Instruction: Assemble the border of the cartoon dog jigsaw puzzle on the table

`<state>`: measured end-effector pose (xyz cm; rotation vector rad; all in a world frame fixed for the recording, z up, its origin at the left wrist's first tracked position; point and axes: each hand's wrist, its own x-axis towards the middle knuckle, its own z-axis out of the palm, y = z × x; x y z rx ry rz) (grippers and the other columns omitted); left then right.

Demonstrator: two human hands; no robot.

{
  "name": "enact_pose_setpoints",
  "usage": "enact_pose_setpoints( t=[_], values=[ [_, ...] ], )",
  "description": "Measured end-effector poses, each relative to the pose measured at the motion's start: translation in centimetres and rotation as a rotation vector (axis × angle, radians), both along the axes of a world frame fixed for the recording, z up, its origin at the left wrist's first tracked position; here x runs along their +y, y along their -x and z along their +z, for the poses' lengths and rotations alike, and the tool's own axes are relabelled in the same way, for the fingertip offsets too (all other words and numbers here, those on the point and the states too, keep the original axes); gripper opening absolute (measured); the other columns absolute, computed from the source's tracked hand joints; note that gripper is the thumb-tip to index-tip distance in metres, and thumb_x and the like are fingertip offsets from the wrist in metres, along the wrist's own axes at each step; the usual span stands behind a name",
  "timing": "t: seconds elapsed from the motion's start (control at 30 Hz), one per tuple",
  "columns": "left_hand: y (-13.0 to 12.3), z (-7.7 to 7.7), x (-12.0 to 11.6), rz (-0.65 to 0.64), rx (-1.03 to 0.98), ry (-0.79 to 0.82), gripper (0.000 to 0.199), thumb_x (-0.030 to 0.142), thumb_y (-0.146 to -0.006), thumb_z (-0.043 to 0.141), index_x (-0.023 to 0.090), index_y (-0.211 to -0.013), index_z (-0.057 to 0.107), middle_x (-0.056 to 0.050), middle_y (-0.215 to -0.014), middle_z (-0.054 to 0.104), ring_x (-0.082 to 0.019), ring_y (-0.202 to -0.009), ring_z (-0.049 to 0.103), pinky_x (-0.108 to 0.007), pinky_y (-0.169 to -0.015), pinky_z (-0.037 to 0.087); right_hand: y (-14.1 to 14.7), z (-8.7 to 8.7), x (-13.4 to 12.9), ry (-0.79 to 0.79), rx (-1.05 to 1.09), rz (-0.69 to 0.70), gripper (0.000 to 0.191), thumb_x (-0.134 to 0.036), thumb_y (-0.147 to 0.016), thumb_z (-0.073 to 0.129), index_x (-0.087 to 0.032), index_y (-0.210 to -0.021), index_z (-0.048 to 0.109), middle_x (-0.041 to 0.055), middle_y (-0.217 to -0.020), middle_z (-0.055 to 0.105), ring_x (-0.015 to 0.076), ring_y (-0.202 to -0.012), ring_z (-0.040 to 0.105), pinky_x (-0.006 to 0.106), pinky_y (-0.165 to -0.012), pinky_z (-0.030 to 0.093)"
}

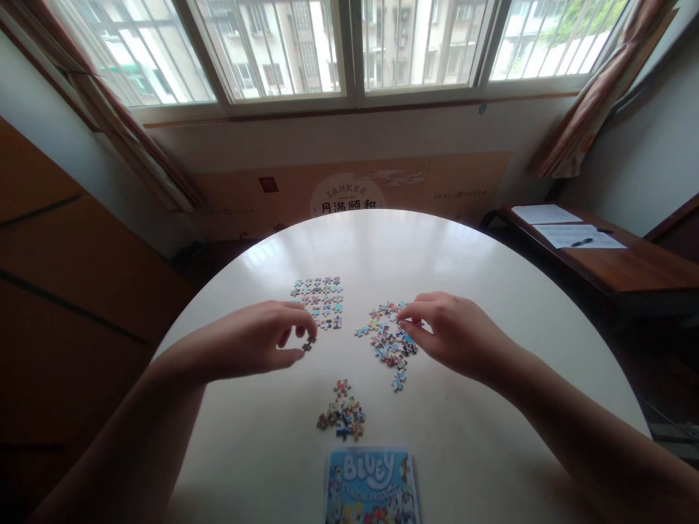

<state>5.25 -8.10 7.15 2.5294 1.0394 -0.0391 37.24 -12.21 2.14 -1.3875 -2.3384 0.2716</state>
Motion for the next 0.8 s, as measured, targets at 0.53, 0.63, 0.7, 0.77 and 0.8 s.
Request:
enact_pose_setpoints(
  t=[0.53,0.63,0.7,0.77,0.8],
  values=[
    [1.3,-1.7,2.5,0.263,0.257,0.023,0.027,0.022,-0.069,0.061,0.024,-0.092,0.073,-0.004,-0.087,0.074,-0.020,-0.072,0.062,-0.028,-0.057,0.037,0.0,-0.3,0.0,0.004,0.008,0.009,0.025,-0.029,-0.096,0.053,-0.024,-0.101,0.077,0.0044,-0.091,0.075,0.0172,-0.075,0.068,0.029,-0.063,0.049],
    [1.5,-2.0,2.8,0.291,0.245,0.006,0.028,0.025,-0.071,0.063,0.023,-0.096,0.074,-0.005,-0.091,0.075,-0.020,-0.075,0.063,-0.027,-0.058,0.038,0.1,-0.3,-0.1,-0.006,0.015,0.025,0.025,-0.030,-0.096,0.054,-0.024,-0.100,0.077,0.0049,-0.090,0.075,0.0173,-0.075,0.068,0.029,-0.063,0.048],
    [1.7,-2.0,3.0,0.300,0.227,-0.004,0.026,0.028,-0.073,0.063,0.023,-0.097,0.075,-0.005,-0.093,0.075,-0.021,-0.077,0.064,-0.028,-0.060,0.039,0.2,-0.3,-0.1,-0.007,0.019,0.038,0.024,-0.030,-0.096,0.054,-0.024,-0.100,0.077,0.0049,-0.089,0.075,0.0173,-0.075,0.068,0.029,-0.062,0.048],
    [1.9,-2.1,3.1,0.303,0.218,-0.014,0.022,0.029,-0.075,0.064,0.023,-0.093,0.075,-0.005,-0.091,0.075,-0.020,-0.076,0.064,-0.028,-0.062,0.040,0.3,-0.3,-0.2,-0.005,0.018,0.047,0.024,-0.030,-0.096,0.054,-0.024,-0.100,0.077,0.0047,-0.088,0.075,0.0172,-0.075,0.068,0.029,-0.063,0.048],
    [1.9,-2.2,3.1,0.305,0.217,-0.019,0.020,0.029,-0.074,0.065,0.023,-0.090,0.075,-0.004,-0.089,0.075,-0.020,-0.075,0.064,-0.028,-0.062,0.040,0.3,-0.3,-0.2,-0.004,0.015,0.050,0.024,-0.030,-0.096,0.054,-0.025,-0.100,0.077,0.0046,-0.088,0.075,0.0172,-0.074,0.067,0.029,-0.063,0.047]
  ],
)
